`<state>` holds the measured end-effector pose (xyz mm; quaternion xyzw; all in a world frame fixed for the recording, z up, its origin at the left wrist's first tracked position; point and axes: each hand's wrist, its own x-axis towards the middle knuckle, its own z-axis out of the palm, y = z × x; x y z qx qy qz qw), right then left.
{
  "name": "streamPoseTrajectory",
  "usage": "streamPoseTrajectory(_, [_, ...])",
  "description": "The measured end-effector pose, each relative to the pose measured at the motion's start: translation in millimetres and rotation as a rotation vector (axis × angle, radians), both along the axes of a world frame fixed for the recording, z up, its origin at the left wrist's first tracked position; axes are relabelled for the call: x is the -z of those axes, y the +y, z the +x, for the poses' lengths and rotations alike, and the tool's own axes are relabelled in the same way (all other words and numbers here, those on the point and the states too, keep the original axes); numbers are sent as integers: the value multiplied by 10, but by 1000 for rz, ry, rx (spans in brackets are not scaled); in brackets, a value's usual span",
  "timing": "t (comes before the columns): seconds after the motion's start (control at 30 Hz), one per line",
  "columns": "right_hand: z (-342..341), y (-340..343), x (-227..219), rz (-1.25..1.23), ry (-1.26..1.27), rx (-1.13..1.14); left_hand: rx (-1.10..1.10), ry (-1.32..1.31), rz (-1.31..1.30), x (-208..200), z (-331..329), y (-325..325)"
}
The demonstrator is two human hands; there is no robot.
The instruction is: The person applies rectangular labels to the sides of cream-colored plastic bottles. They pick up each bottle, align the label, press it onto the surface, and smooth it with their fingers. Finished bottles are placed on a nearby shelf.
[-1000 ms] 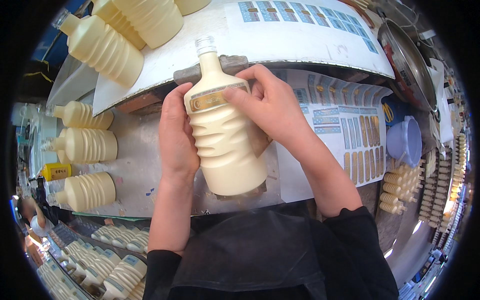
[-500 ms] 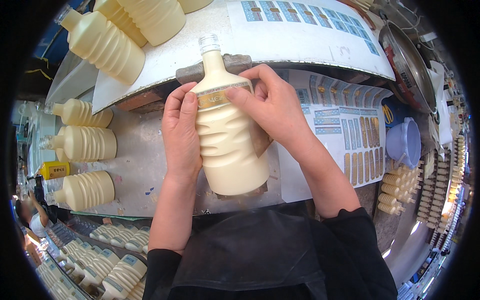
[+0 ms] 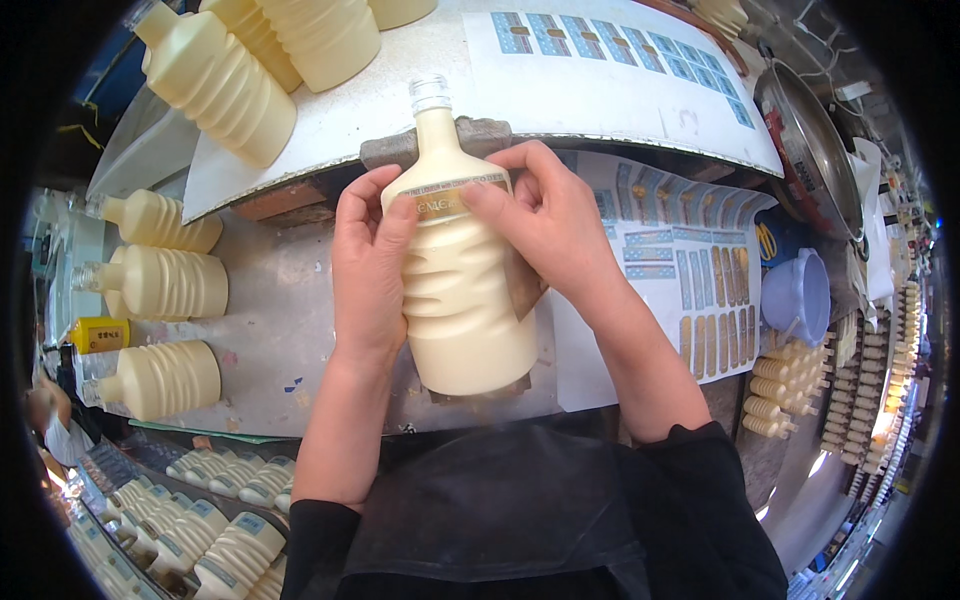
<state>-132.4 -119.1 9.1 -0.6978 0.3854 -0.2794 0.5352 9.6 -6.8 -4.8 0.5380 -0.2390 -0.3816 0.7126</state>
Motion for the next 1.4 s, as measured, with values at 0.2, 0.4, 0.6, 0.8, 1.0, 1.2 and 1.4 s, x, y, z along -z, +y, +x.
streamPoseTrajectory(0.2, [4,25,-38,7,6,-1,6,34,9,52,29,-11])
streamPoseTrajectory(0.4, [13,28,-25,13,-12,4,-9,47,-1,93,55,17])
streamPoseTrajectory(0.6, [9,35,-47,30,-26,0,-11,335,-113,25,63,87])
streamPoseTrajectory(0.8, [-1,36,-29,37,-39,-3,100,298,-138,-27,27,83])
streamPoseTrajectory(1.0, [-2,45,-54,29,-29,-5,13,-126,61,102,40,-19])
streamPoseTrajectory(1.2, [-6,26,-27,32,-31,-8,-26,-133,4,157,50,-25])
streamPoseTrajectory(1.4, [-13,22,-59,70,-22,-33,-21,329,-65,8,44,74])
